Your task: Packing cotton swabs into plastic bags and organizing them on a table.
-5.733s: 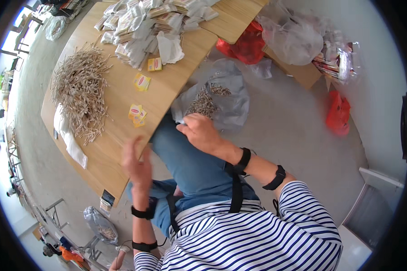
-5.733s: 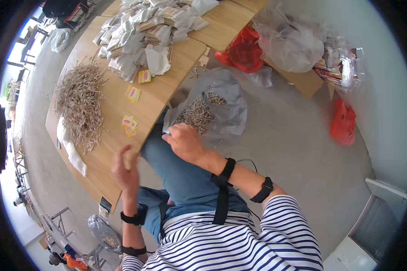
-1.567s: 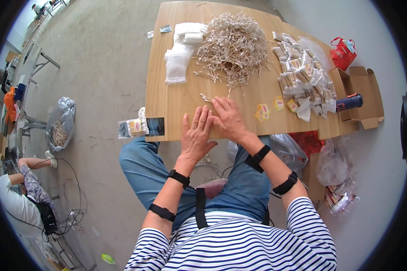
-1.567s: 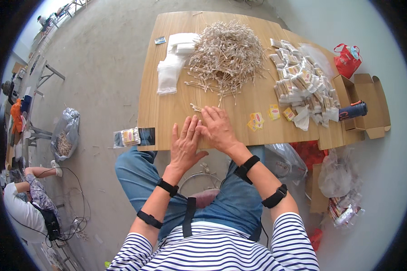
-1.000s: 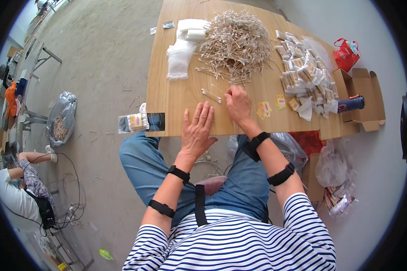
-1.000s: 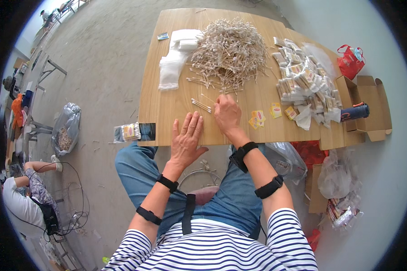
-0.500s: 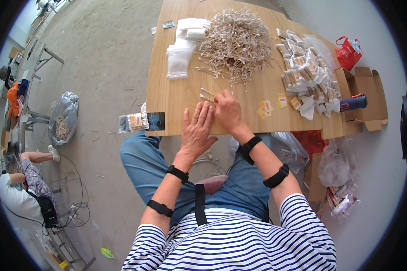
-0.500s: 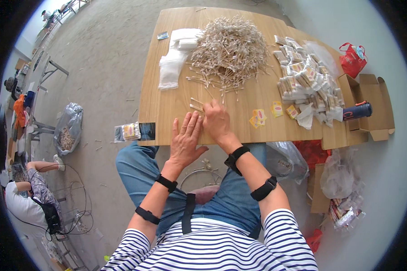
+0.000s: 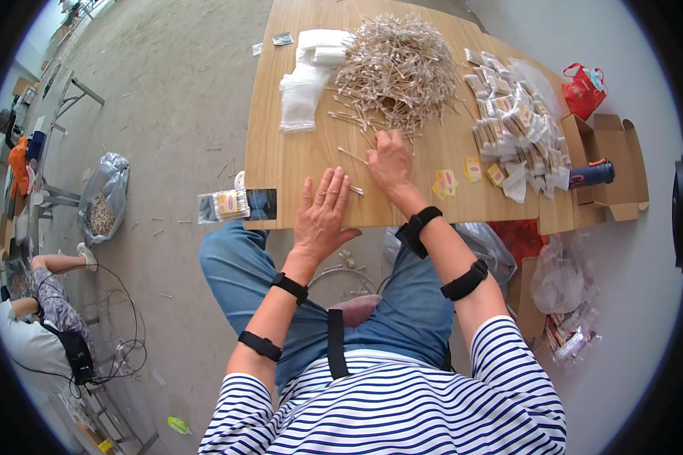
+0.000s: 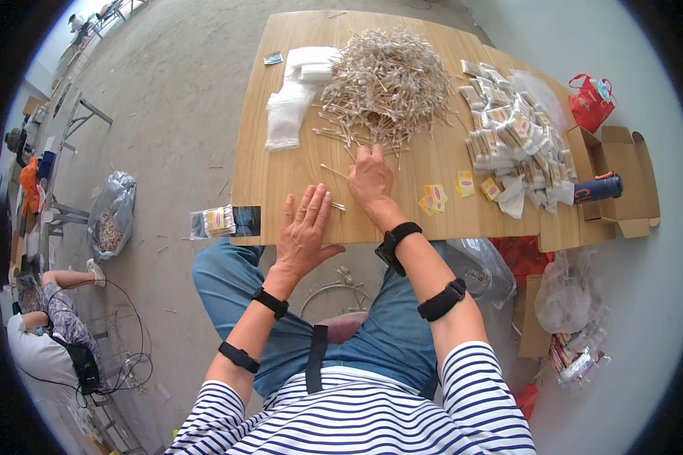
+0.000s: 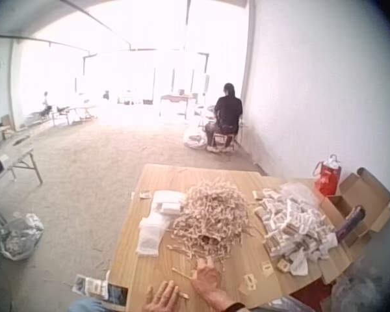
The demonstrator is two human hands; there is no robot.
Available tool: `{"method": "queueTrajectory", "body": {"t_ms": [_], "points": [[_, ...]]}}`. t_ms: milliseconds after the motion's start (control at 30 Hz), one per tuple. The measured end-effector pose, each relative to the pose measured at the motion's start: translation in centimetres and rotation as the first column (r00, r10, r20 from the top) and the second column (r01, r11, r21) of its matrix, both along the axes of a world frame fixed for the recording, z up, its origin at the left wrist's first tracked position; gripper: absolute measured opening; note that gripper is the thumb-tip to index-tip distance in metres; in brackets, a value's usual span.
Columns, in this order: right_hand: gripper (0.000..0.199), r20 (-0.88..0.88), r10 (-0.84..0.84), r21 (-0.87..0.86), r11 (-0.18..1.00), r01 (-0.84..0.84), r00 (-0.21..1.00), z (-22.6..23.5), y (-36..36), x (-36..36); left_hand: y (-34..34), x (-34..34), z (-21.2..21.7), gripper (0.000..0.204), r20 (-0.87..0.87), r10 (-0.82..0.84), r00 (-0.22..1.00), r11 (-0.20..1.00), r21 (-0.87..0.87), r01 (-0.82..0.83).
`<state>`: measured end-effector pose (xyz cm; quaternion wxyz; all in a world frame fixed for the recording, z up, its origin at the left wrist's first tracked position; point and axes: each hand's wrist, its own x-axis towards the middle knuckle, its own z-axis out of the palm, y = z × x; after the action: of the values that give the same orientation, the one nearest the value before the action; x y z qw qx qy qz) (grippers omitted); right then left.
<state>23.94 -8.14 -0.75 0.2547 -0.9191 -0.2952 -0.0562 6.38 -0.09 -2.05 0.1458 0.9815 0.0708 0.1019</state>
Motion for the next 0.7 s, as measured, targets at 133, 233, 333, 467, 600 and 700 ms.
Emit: {"method": "queueTrajectory", "body": {"t_ms": [133,233,333,467,600,700], "points": [[0.012,-0.028,0.12,0.012,0.993,-0.12,0.992,-0.4,-0.1,-0.6,-0.1,0.2,-0.2,0.114,0.01,0.005,1.0,1.0,-0.016,-0.005],[0.01,-0.091,0.182,0.071,0.982,-0.176,0.979,-0.2,-0.2,-2.0,0.0,0.1,-0.4,0.114,0.017,0.011,1.0,1.0,-0.005,-0.011],[0.008,-0.055,0.189,0.051,0.981,-0.186,0.981,0.1,-0.4,-2.5,0.0,0.2,-0.5,0.113,0.025,0.018,1.0,1.0,0.011,-0.019],[0.003,-0.016,0.209,0.007,0.978,-0.209,0.978,-0.2,-0.4,-2.5,0.0,0.3,-0.7,0.113,0.039,0.014,0.999,1.0,0.012,-0.015],[0.003,-0.069,0.216,0.001,0.976,-0.217,0.974,0.1,-0.8,-2.8,0.0,0.2,-0.7,0.113,0.032,0.013,0.999,1.0,0.013,-0.013],[0.004,-0.103,0.194,0.028,0.981,-0.193,0.976,0.6,-0.4,-2.8,0.1,0.0,-0.7,0.113,0.026,0.02,0.999,0.999,0.028,-0.021]]}}
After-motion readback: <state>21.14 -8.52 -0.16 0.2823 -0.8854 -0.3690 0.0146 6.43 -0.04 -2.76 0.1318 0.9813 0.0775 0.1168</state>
